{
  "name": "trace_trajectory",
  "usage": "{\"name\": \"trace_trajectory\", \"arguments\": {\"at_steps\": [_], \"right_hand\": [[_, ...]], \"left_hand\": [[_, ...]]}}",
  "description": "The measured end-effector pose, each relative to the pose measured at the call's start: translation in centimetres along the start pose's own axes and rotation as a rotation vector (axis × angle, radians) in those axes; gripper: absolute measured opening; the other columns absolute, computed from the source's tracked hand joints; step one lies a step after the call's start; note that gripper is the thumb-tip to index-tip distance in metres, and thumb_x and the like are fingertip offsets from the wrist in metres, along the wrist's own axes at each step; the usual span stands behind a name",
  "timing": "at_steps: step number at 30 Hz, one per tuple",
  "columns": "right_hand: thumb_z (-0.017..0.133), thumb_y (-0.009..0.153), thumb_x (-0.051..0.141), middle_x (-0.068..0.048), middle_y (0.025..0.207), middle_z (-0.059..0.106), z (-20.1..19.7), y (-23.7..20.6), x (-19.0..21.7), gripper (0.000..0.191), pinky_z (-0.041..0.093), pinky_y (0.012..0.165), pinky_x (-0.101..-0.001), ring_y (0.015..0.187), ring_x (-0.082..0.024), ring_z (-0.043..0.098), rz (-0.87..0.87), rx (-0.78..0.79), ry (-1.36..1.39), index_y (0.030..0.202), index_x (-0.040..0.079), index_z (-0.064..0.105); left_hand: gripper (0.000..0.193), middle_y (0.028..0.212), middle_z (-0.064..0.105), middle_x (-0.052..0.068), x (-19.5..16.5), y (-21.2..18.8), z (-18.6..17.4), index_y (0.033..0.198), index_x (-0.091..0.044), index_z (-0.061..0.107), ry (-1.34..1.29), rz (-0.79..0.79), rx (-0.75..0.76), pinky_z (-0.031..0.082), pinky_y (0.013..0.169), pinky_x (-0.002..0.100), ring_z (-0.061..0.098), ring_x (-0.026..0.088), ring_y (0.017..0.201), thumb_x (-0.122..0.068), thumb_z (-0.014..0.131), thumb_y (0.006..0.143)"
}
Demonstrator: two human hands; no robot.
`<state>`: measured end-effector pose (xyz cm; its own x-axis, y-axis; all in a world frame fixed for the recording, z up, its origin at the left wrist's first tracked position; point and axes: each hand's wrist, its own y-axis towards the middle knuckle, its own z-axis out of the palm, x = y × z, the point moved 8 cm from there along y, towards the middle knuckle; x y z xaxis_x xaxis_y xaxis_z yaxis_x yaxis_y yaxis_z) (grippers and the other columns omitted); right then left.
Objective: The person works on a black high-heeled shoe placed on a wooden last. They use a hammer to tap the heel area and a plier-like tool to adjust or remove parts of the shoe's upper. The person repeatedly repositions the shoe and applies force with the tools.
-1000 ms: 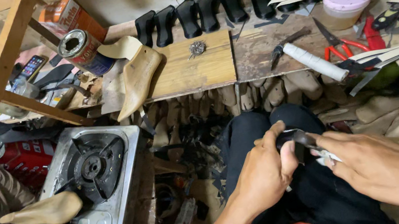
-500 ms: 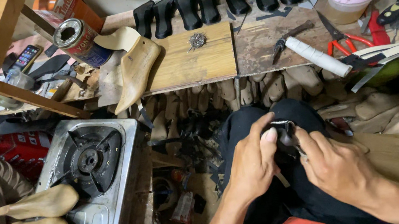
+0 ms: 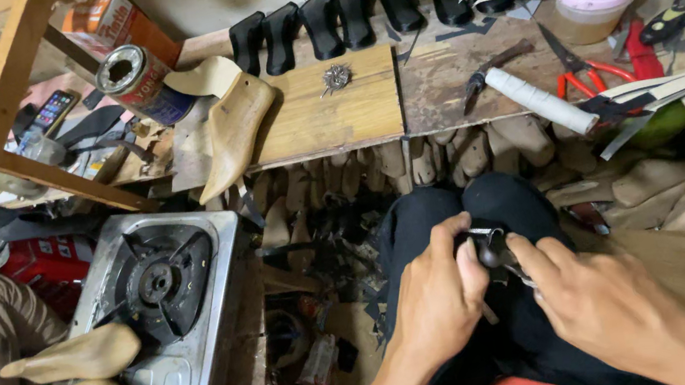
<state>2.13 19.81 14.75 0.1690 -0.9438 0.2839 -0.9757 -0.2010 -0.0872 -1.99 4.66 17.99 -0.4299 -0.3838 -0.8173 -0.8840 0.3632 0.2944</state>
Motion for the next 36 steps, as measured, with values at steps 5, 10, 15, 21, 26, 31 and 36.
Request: {"name": "trace_trajectory", "arguments": {"at_steps": [5, 10, 15, 21, 26, 31, 36], "right_hand": [[0.063, 0.079, 0.015, -0.016, 0.097, 0.064, -0.2, -0.5, 2.2, 0.061, 0.056, 0.058, -0.0468, 0.068, -0.038, 0.070, -0.111, -0.236, 0.088, 0.138, 0.001, 0.052], [0.067, 0.087, 0.017, -0.012, 0.093, 0.069, -0.8, -1.0, 1.0, 0.048, 0.054, 0.060, -0.0485, 0.073, -0.038, 0.070, -0.082, -0.103, 0.339, 0.134, 0.009, 0.060], [0.063, 0.081, 0.017, -0.016, 0.101, 0.064, 0.3, -1.2, 1.8, 0.063, 0.058, 0.062, -0.0464, 0.072, -0.037, 0.071, -0.066, -0.146, -0.001, 0.140, 0.001, 0.049], [0.067, 0.084, 0.020, -0.012, 0.096, 0.068, 1.9, -1.8, 1.1, 0.054, 0.057, 0.061, -0.0467, 0.071, -0.038, 0.071, -0.017, -0.125, 0.217, 0.137, 0.010, 0.057], [0.063, 0.088, 0.021, -0.008, 0.098, 0.070, 2.9, -2.7, -0.1, 0.056, 0.057, 0.065, -0.0456, 0.075, -0.034, 0.073, 0.077, 0.013, 0.124, 0.143, 0.015, 0.055], [0.064, 0.080, 0.020, -0.015, 0.103, 0.064, 2.5, -2.5, 1.7, 0.067, 0.057, 0.064, -0.0485, 0.074, -0.037, 0.071, -0.007, -0.123, 0.054, 0.143, 0.007, 0.048], [0.067, 0.084, 0.020, -0.012, 0.104, 0.068, 2.3, -2.9, 0.7, 0.062, 0.056, 0.064, -0.0495, 0.076, -0.036, 0.071, 0.027, -0.059, 0.299, 0.143, 0.014, 0.051]], "left_hand": [[0.038, 0.090, 0.070, 0.025, 0.9, -0.4, -0.6, 0.136, -0.002, 0.049, -0.146, -0.139, 0.112, 0.053, 0.069, 0.052, 0.069, 0.044, 0.073, -0.020, 0.048, 0.103], [0.036, 0.092, 0.070, 0.027, -0.8, -0.6, -0.3, 0.134, 0.000, 0.052, 0.031, -0.023, 0.017, 0.051, 0.072, 0.055, 0.066, 0.048, 0.079, -0.017, 0.051, 0.102], [0.039, 0.079, 0.070, 0.027, 1.0, -1.1, 0.3, 0.136, -0.004, 0.051, -0.118, -0.256, 0.149, 0.055, 0.071, 0.051, 0.071, 0.045, 0.072, -0.022, 0.049, 0.102], [0.037, 0.096, 0.070, 0.028, -0.1, -1.8, -0.6, 0.136, 0.000, 0.051, -0.041, -0.081, 0.088, 0.053, 0.078, 0.052, 0.068, 0.048, 0.087, -0.016, 0.052, 0.102], [0.036, 0.113, 0.070, 0.030, -1.1, -2.2, -0.4, 0.135, 0.001, 0.051, -0.041, 0.007, 0.035, 0.054, 0.083, 0.051, 0.068, 0.049, 0.095, -0.014, 0.054, 0.102], [0.038, 0.087, 0.071, 0.028, 1.3, -2.5, 0.1, 0.136, -0.007, 0.053, -0.089, -0.345, 0.209, 0.054, 0.074, 0.050, 0.070, 0.045, 0.080, -0.021, 0.053, 0.101], [0.032, 0.117, 0.070, 0.029, -1.9, -2.4, -0.7, 0.131, 0.000, 0.052, -0.014, 0.033, 0.018, 0.055, 0.082, 0.051, 0.068, 0.048, 0.097, -0.013, 0.055, 0.102]]}}
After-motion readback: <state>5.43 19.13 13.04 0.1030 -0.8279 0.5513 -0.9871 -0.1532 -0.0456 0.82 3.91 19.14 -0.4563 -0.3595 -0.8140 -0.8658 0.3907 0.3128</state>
